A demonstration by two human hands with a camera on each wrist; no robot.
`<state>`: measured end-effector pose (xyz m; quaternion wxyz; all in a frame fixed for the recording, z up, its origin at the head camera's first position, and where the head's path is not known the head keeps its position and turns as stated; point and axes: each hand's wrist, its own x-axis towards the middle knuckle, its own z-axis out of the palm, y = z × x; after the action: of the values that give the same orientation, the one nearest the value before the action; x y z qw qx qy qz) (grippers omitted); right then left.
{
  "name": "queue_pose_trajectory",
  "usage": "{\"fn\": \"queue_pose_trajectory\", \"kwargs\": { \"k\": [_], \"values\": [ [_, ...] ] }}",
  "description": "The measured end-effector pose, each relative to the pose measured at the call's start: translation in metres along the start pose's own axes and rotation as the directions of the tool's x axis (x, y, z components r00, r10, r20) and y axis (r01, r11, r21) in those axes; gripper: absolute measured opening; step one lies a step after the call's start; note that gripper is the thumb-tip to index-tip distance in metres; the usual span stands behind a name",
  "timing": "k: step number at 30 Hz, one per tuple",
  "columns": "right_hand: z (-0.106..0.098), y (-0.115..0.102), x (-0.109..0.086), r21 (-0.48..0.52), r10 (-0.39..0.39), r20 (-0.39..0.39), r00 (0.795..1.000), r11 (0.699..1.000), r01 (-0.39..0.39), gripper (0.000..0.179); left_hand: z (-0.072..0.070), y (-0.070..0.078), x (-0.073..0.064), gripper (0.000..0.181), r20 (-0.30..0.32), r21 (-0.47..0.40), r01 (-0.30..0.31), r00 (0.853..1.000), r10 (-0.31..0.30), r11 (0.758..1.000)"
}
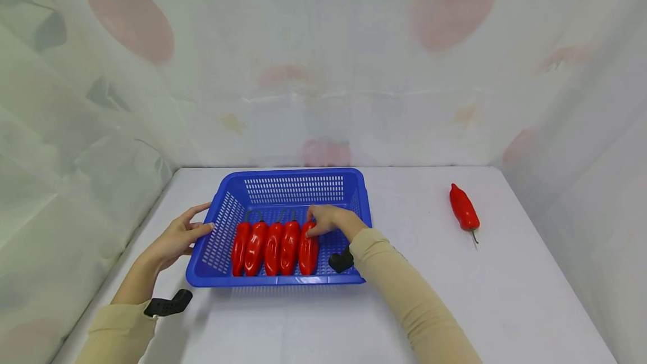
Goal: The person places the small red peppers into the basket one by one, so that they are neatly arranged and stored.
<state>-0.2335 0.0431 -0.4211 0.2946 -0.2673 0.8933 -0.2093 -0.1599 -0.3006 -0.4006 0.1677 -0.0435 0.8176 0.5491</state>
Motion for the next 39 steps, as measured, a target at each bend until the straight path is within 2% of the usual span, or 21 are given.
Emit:
{"fn": "queue_pose_trajectory", "kwargs": {
  "k": [4, 7, 11, 14, 22, 25, 28, 33, 36, 39],
  "values": [
    [-0.001, 0.002, 0.0, -0.01, -0.009, -0.014, 1.0, 1.0, 0.009, 0.037, 0.004, 0.014, -0.009, 0.068, 0.001, 0.012, -0.001, 1.0, 0.001, 1.0],
    [-0.003, 0.004, -0.002, -0.018, -0.009, -0.033, 0.999, 1.0, 0.008, 0.039, 0.004, 0.012, -0.007, 0.069, -0.003, 0.016, -0.003, 1.0, 0.003, 1.0],
    [-0.008, 0.006, -0.007, -0.021, -0.019, -0.053, 0.998, 1.0, 0.018, 0.041, -0.001, -0.002, 0.002, 0.07, -0.012, 0.014, -0.004, 1.0, 0.004, 1.0],
    [-0.013, 0.006, -0.011, -0.018, -0.049, -0.081, 0.996, 0.999, 0.048, 0.042, -0.002, -0.006, 0.005, 0.07, -0.017, 0.019, -0.001, 1.0, 0.001, 1.0],
    [-0.019, 0.01, -0.018, -0.048, -0.13, -0.178, 0.975, 0.991, 0.123, 0.041, 0.005, 0.016, -0.01, 0.068, -0.008, 0.016, -0.004, 1.0, 0.004, 1.0],
    [-0.022, 0.009, -0.022, -0.058, -0.151, -0.201, 0.968, 0.988, 0.143, 0.04, 0.005, 0.015, -0.01, 0.068, -0.009, 0.017, -0.002, 1.0, 0.002, 1.0],
    [-0.025, 0.008, -0.027, -0.05, -0.161, -0.221, 0.962, 0.987, 0.154, 0.04, 0.002, 0.006, -0.004, 0.069, -0.01, 0.015, 0.0, 1.0, 0.0, 1.0],
    [-0.029, 0.008, -0.036, -0.064, -0.192, -0.292, 0.937, 0.981, 0.181, 0.038, -0.001, -0.008, 0.005, 0.071, -0.013, 0.011, 0.002, 1.0, -0.002, 1.0],
    [-0.032, 0.011, -0.04, -0.085, -0.211, -0.35, 0.913, 0.977, 0.194, 0.036, -0.001, -0.006, 0.004, 0.07, -0.013, 0.012, 0.004, 1.0, -0.004, 1.0],
    [-0.034, 0.015, -0.046, -0.087, -0.222, -0.397, 0.891, 0.975, 0.204, 0.036, 0.002, 0.003, -0.003, 0.069, -0.012, 0.018, 0.004, 1.0, -0.004, 1.0]
  ]
}}
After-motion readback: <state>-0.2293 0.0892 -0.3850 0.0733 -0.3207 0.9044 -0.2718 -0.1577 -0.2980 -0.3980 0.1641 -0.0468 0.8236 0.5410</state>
